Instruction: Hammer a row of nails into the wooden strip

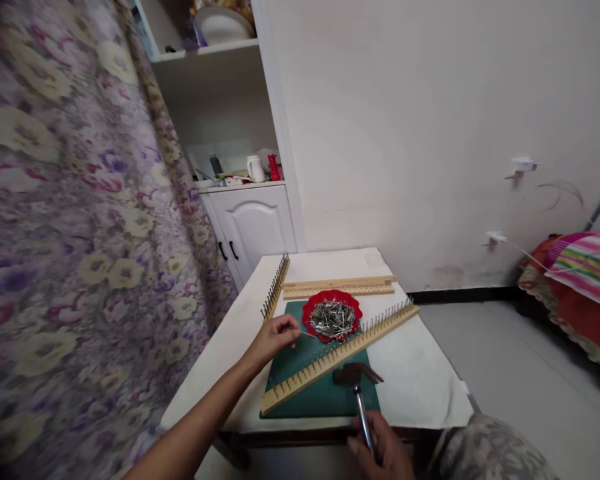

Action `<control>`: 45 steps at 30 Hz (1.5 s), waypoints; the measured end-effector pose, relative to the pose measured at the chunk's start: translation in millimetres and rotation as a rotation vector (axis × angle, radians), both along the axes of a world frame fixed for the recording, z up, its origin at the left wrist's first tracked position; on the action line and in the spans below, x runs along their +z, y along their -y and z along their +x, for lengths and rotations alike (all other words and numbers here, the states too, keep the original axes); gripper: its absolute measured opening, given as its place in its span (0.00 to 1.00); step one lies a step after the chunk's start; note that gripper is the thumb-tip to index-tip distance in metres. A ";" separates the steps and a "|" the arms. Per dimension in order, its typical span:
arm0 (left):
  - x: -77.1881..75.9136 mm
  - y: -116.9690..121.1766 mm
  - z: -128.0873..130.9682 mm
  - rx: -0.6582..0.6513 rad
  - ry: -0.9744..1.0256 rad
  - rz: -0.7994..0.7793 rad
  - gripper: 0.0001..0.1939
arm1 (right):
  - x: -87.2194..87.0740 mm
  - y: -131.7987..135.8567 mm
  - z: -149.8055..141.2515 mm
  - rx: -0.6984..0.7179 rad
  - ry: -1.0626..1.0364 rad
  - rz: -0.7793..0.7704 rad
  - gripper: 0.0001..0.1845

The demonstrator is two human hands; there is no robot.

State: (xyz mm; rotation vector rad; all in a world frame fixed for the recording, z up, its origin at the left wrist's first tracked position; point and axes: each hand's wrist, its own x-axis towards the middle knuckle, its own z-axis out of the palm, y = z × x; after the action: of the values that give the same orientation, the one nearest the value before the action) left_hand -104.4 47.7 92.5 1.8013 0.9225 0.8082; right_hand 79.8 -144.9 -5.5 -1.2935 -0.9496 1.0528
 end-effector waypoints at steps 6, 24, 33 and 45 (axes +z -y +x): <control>-2.2 93.1 0.4 -0.099 -0.052 -0.021 0.05 | 36.4 -5.7 -14.8 -0.066 -0.180 0.050 0.20; -56.4 154.0 19.0 0.086 0.507 -0.447 0.10 | 45.5 8.6 -35.6 -0.019 -0.252 0.083 0.21; -72.0 167.2 16.1 0.187 0.523 -0.430 0.12 | 41.0 15.2 -50.3 -0.008 -0.167 0.034 0.20; -63.9 110.5 -61.7 0.544 0.001 0.193 0.12 | 13.0 16.4 -53.8 -0.030 -0.087 -0.038 0.21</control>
State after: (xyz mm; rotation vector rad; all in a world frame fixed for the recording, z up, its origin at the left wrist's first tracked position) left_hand -166.1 -62.8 28.6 1.7256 1.4028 1.2708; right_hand 26.0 -161.3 7.5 -1.2791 -0.8453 1.0998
